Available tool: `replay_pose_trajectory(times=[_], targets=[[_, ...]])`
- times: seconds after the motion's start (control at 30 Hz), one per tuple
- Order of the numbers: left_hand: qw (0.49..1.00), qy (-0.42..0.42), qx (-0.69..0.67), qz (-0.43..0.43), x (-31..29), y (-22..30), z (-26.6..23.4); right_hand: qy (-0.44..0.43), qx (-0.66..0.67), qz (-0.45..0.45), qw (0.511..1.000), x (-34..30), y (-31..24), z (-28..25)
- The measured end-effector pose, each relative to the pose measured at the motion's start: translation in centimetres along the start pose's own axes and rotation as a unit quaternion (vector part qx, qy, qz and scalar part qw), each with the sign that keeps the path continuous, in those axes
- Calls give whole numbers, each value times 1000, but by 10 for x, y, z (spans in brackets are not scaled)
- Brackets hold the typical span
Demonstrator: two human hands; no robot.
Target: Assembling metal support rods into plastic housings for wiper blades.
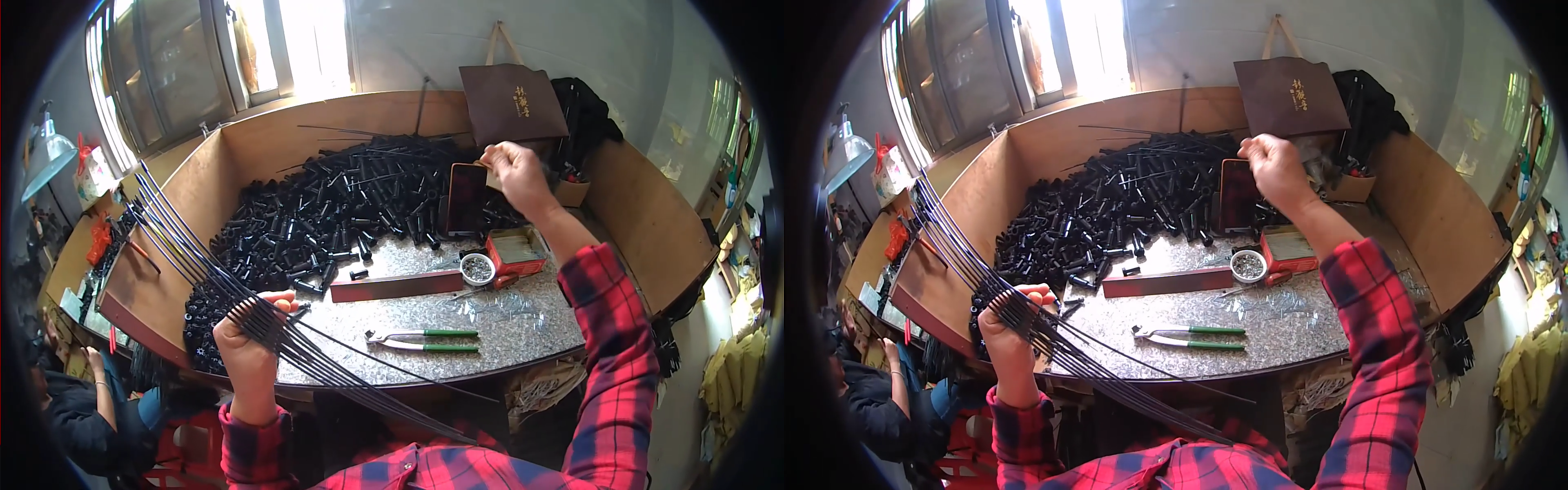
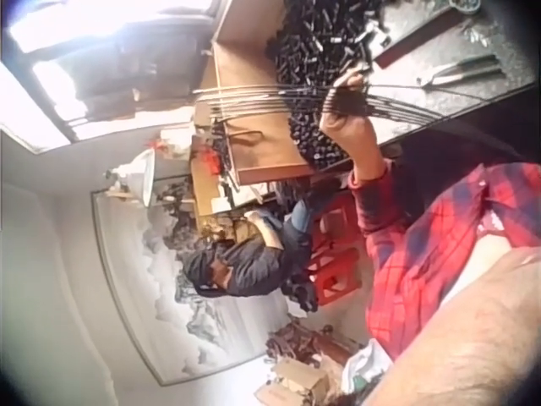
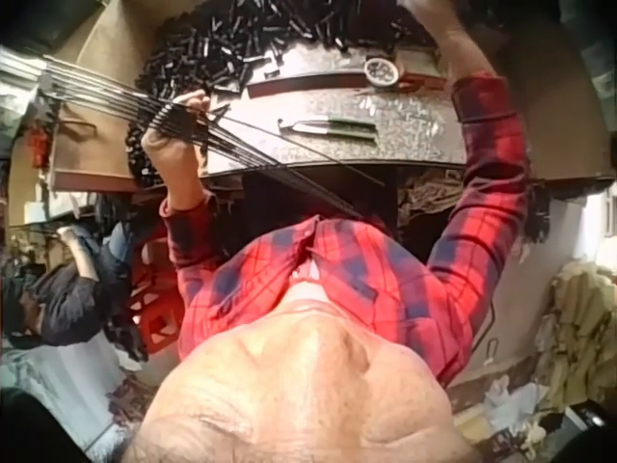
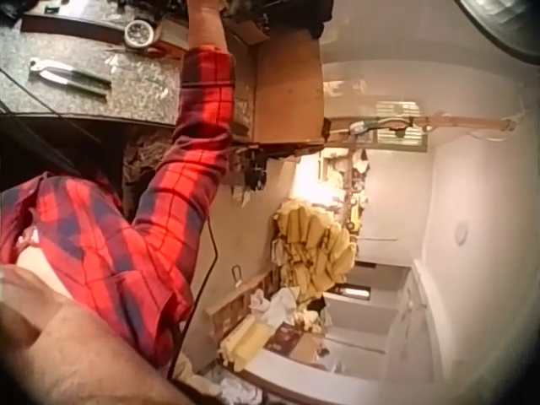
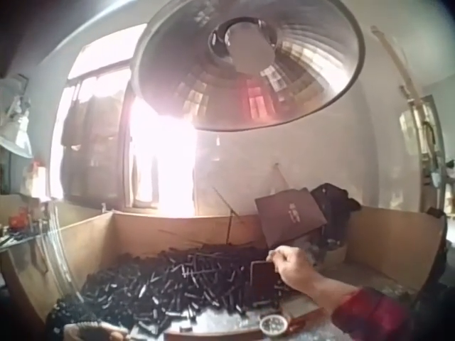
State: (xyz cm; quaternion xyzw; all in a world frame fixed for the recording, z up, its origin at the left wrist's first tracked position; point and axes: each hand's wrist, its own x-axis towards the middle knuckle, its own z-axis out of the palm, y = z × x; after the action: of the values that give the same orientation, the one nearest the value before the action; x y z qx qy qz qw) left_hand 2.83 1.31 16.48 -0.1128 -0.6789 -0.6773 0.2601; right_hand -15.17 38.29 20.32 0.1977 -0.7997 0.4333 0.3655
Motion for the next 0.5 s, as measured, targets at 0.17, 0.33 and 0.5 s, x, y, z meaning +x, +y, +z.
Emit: replay_pose_trajectory(times=[0.17, 0.33, 0.5], targets=[[999, 33, 13, -20, -5, 3, -7, 66, -119, 60, 989, 0, 51, -43], [999, 31, -8, -9, -4, -2, -7, 56, -212, 105, 970, -57, 95, -86], [999, 33, 37, -3, -4, -3, -7, 28, -223, 81, 971, -120, 129, -102]])
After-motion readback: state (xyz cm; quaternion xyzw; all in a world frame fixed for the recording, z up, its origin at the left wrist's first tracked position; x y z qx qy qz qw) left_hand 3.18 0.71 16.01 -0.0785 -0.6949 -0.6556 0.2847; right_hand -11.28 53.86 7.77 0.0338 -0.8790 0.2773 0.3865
